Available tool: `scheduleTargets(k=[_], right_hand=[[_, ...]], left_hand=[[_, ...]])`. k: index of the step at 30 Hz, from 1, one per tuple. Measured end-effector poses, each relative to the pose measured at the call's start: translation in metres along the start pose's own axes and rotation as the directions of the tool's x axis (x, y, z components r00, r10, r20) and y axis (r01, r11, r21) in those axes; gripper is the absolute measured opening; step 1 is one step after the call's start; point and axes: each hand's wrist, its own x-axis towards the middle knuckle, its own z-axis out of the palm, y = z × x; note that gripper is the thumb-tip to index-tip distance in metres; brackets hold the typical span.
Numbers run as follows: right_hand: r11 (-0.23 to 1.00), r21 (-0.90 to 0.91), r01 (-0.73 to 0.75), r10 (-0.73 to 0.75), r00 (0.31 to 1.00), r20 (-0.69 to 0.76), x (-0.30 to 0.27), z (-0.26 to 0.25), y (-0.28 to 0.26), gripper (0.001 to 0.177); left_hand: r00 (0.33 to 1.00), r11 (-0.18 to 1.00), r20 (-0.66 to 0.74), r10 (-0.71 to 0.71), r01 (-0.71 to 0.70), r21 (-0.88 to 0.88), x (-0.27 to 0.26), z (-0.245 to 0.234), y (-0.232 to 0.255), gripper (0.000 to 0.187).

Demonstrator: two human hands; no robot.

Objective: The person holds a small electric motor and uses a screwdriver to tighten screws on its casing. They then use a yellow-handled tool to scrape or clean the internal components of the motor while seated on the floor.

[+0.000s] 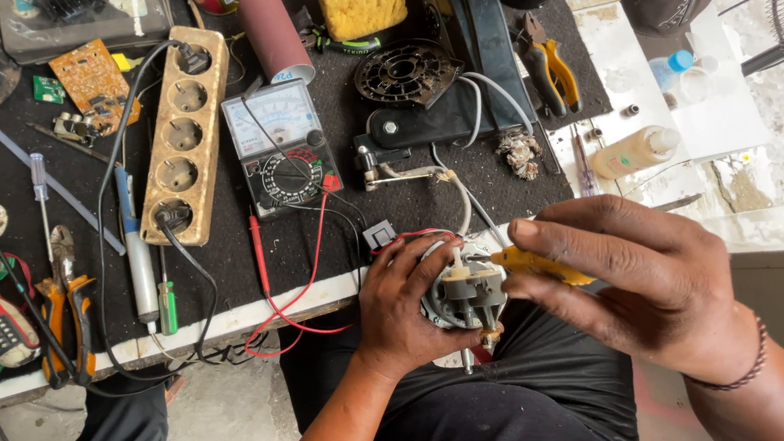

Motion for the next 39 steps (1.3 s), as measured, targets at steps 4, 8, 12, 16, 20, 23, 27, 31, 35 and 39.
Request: scheduleTargets(k=[4, 8, 12, 16, 20, 23, 27, 31, 35, 39], right_hand=[[0.989, 0.143, -0.047, 0.027, 0.990, 0.141, 0.005, -0.003, -0.002, 0.059], [0.997, -0.003, -0.075, 0.076, 0.997, 0.022, 0.000, 0.000, 0.001, 0.056], [0.971, 0.204, -0.127, 0.073, 0.965, 0.253, 0.008, -0.008, -0.001, 0.063], [0.996, -0.006, -0.089, 0.089, 0.992, 0.088, 0.002, -0.005, 0.003, 0.053], [0.974, 0.181, -0.138, 0.096, 0.970, 0.224, 0.009, -0.011, -0.001, 0.060], [0.997, -0.008, -0.078, 0.079, 0.996, 0.049, 0.003, -0.002, 0.000, 0.049], [0.990, 0.105, -0.098, 0.079, 0.981, 0.176, 0.010, -0.005, 0.001, 0.077], [0.995, 0.070, -0.066, 0.061, 0.995, 0.073, 0.007, 0.000, -0.001, 0.055], [0.977, 0.182, -0.110, 0.074, 0.978, 0.195, 0.014, -0.004, 0.001, 0.071], [0.990, 0.102, -0.094, 0.086, 0.993, 0.080, 0.011, 0.001, 0.000, 0.055]], left_hand=[[1.000, 1.000, -0.012, -0.003, 0.003, -0.012, 0.001, -0.001, 0.000, 0.091], [1.000, 0.999, -0.010, 0.025, -0.025, -0.030, -0.001, 0.000, -0.002, 0.090], [1.000, 0.999, 0.004, -0.006, 0.006, -0.039, 0.000, -0.001, -0.002, 0.093], [1.000, 0.999, -0.020, 0.021, -0.022, -0.031, 0.001, 0.000, -0.001, 0.089], [1.000, 0.999, -0.002, 0.010, -0.010, -0.044, 0.001, -0.001, -0.002, 0.088], [1.000, 0.999, -0.028, 0.002, -0.003, -0.037, -0.001, 0.002, -0.002, 0.091], [1.000, 0.999, -0.015, 0.020, -0.021, -0.034, 0.000, 0.001, -0.003, 0.089], [0.999, 0.999, -0.017, 0.033, -0.034, -0.034, -0.002, 0.001, -0.004, 0.090], [0.999, 0.999, -0.016, 0.032, -0.033, -0.017, -0.002, 0.002, -0.003, 0.089], [1.000, 1.000, -0.018, 0.019, -0.019, -0.008, -0.001, 0.002, -0.002, 0.090]])
